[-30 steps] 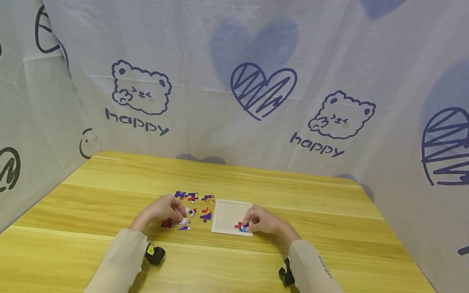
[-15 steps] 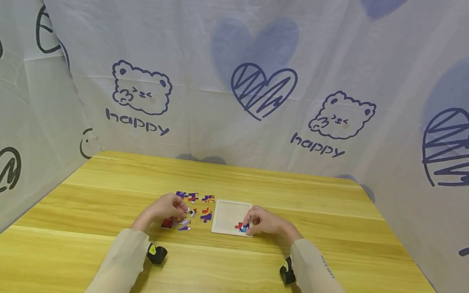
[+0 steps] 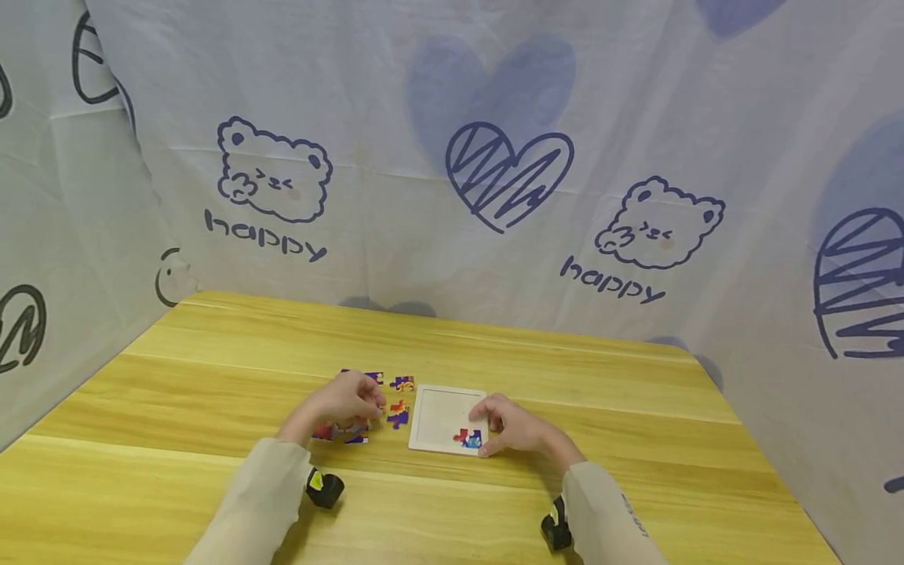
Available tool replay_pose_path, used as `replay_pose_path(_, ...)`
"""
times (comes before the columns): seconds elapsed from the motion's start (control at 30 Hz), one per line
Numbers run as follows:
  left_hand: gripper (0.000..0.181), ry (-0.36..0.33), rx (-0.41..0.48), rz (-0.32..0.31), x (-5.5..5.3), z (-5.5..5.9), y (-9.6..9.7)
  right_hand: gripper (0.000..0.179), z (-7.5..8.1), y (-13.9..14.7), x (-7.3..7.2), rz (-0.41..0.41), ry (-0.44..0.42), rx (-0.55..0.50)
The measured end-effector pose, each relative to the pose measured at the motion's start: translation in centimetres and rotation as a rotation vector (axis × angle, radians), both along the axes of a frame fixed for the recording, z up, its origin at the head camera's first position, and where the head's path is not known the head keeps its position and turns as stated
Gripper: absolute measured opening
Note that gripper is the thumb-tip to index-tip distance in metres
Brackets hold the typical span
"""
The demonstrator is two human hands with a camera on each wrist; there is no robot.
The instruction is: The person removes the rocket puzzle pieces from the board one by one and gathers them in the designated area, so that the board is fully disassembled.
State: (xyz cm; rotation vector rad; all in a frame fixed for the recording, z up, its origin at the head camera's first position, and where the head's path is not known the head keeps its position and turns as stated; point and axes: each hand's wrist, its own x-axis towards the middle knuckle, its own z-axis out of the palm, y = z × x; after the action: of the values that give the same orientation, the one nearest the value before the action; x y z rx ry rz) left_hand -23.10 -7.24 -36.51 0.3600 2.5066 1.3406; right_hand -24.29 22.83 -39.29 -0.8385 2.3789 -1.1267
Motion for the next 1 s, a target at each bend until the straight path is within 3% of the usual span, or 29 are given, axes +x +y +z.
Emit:
replay_pose_path(0.2, 0.003, 0.012, 0.03, -0.05, -0.3, -0.1, 1.6, 0.067, -0.3, 0.1, -0.2, -0.045, -0.019, 0.01)
replay_pose_path(0.47, 0.004, 0.036, 0.024, -0.111, -0.5, -0.5, 3.3, 0.056, -0.3, -0.1, -0.5, -0.038, -0.011, 0.01)
replay_pose_path(0.7, 0.008, 0.033, 0.019, -0.149, -0.4, -0.4, 4.9, 0.071, -0.2, -0.1, -0.5, -0.06, -0.017, 0.034)
replay_pose_path(1.0, 0.019, 0.017, 0.046, -0.184, -0.4, -1.1, 6.9, 0.074, 0.1, -0.1, -0.3, -0.059, -0.02, 0.033)
